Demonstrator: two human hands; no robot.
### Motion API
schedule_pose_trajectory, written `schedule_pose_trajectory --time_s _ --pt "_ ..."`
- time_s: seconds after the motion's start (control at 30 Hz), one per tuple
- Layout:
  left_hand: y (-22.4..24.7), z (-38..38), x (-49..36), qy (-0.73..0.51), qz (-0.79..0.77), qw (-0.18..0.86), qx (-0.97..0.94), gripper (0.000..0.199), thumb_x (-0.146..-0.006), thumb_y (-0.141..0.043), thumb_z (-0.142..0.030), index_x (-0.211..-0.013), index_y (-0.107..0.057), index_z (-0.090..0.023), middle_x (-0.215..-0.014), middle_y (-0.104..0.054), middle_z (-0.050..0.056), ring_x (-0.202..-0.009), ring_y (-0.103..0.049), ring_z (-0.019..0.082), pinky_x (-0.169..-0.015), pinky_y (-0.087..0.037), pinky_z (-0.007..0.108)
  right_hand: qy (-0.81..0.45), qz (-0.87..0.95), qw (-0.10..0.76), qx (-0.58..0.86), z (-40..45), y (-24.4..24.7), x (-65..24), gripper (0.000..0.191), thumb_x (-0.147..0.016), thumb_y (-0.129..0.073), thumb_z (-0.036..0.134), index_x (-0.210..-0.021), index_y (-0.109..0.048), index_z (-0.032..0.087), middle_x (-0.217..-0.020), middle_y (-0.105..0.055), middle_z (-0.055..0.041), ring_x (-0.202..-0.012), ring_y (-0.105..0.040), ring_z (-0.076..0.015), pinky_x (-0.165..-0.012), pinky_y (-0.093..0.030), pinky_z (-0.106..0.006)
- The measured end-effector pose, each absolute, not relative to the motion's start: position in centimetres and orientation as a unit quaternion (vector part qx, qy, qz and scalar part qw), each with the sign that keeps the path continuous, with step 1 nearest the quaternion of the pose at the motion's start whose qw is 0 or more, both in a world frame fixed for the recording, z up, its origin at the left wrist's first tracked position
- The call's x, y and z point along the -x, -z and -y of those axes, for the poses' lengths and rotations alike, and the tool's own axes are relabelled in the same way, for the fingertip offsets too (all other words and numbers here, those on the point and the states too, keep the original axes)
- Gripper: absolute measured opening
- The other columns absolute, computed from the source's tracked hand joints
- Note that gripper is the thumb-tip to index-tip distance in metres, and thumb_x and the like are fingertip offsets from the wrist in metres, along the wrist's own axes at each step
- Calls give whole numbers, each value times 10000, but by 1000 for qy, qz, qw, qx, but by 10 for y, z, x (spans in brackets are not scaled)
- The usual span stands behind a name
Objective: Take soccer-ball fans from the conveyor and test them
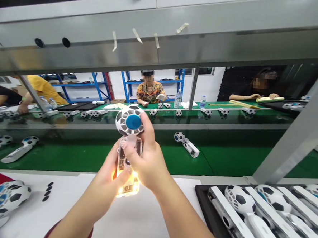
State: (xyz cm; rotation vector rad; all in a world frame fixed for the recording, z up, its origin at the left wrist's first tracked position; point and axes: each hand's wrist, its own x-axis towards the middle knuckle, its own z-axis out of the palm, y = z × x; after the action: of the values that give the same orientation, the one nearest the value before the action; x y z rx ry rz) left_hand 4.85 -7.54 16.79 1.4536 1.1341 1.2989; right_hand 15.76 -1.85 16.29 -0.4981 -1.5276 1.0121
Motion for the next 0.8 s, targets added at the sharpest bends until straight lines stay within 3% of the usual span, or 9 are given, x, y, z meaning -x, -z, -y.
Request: schedule_pose_trajectory --time_s 0.07,0.1,0.3,0.5,0.8 --pt "-169 77 -46 -489 -458 405 -622 641 -874 -469 -322 -1416 -127 -304 -1456 -267 48 -1326 -257 258 -1059 -309 400 -510 591 596 189 19 -167 -158 841 -792 -612 402 -1401 -32 392 -1205 -523 -18 -1043 -549 -200 -873 -461 -367" --pt "-169 77 -45 -467 -456 403 -641 658 -878 -462 -328 -1421 -93 -304 -1463 -250 52 -1330 -247 259 -1066 -296 408 -540 559 604 175 19 -170 -159 849 -781 -617 432 -1399 -37 386 -1225 -511 -20 -1066 -539 -206 -883 -457 -371" --pt "-164 79 -41 -422 -456 375 -688 667 -895 -415 -343 -1422 -8 -333 -1495 -156 12 -1359 -167 250 -1097 -229 433 -647 473 582 136 20 -175 -161 561 -772 -573 513 -1247 -430 253 -1056 -611 -53 -1000 -568 -250 -847 -469 -387" --pt "-164 80 -40 -412 -451 362 -705 687 -889 -423 -338 -1425 8 -327 -1497 -151 1 -1350 -194 262 -1083 -279 401 -633 452 612 140 26 -177 -159 522 -746 -592 494 -1194 -476 253 -934 -639 -33 -922 -598 -242 -821 -479 -387" --pt "-164 83 -36 -372 -450 398 -708 786 -859 -470 -242 -1408 83 -343 -1497 -152 16 -1315 -283 276 -1040 -342 410 -639 427 619 163 31 -180 -155 528 -735 -583 517 -1167 -454 242 -963 -632 -33 -905 -608 -237 -822 -488 -382"
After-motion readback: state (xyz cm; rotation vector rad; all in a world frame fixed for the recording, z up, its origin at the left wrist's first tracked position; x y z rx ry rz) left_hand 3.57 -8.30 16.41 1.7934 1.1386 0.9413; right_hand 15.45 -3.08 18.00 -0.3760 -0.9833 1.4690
